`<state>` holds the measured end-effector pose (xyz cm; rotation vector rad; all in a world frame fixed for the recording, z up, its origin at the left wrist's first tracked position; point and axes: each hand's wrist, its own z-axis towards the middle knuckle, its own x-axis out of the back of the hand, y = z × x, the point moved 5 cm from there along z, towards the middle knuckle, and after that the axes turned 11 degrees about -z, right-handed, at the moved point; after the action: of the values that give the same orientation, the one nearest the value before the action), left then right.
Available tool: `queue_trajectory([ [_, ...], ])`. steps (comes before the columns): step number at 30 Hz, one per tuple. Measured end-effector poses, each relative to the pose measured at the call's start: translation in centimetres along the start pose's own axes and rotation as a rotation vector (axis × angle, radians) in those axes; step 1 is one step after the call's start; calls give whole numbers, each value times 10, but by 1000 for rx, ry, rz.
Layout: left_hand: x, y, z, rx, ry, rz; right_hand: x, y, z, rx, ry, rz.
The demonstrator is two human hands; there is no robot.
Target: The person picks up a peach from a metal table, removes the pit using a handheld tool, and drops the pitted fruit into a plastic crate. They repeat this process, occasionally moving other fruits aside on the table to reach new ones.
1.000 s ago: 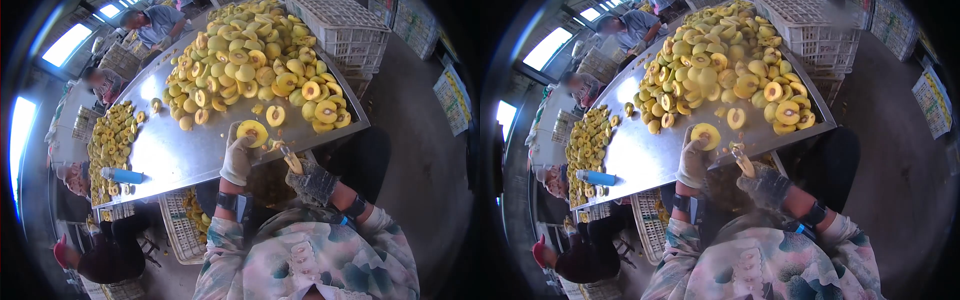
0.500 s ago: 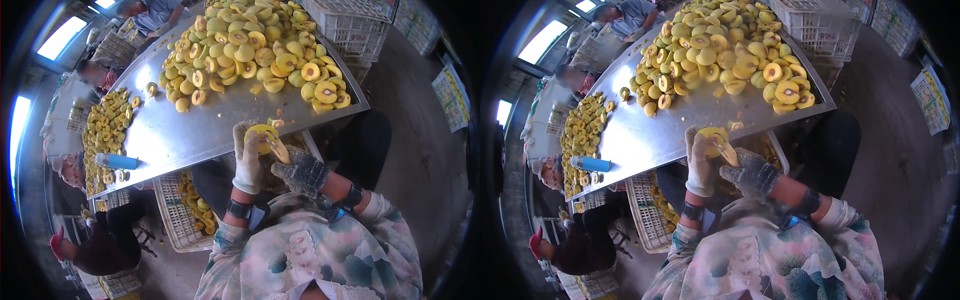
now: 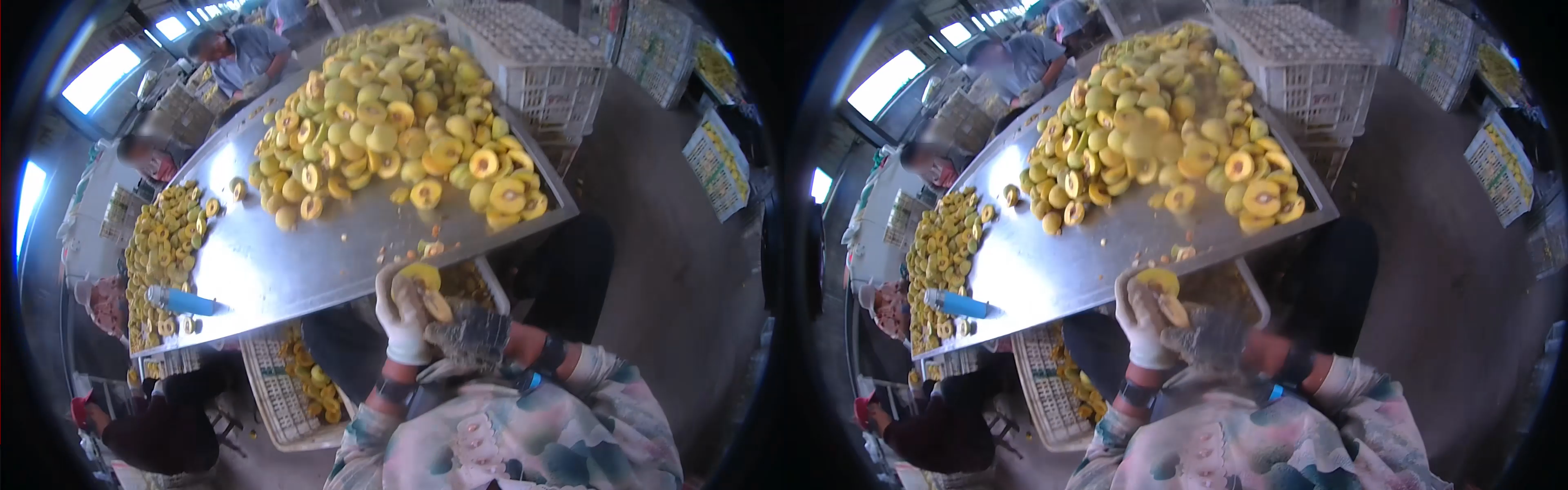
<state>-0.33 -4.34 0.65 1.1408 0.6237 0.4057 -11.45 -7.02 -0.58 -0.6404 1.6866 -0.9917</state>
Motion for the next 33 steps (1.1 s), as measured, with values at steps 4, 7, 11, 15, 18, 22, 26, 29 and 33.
queue_trajectory([
  [4,4,0,11,260,-155,-142,3,-9,-5,-65,16,-183],
  [7,-1,17,32,314,-250,-95,6,15,13,-10,55,-214],
  [11,-3,13,31,313,-214,-148,6,13,-2,-222,-165,287],
  [15,-5,15,24,256,-164,-125,0,20,-8,-216,-222,436],
  [18,-5,24,23,272,-255,-170,-14,15,-14,-114,-671,957],
  [22,-4,27,15,179,-474,-228,-4,36,-20,-226,-493,744],
  [26,41,33,34,175,194,-376,67,132,23,-337,-148,-120],
  [29,94,67,37,53,247,-81,158,244,53,-22,-43,-1422],
  [33,204,67,14,72,311,297,81,103,26,-361,-70,-1300],
])
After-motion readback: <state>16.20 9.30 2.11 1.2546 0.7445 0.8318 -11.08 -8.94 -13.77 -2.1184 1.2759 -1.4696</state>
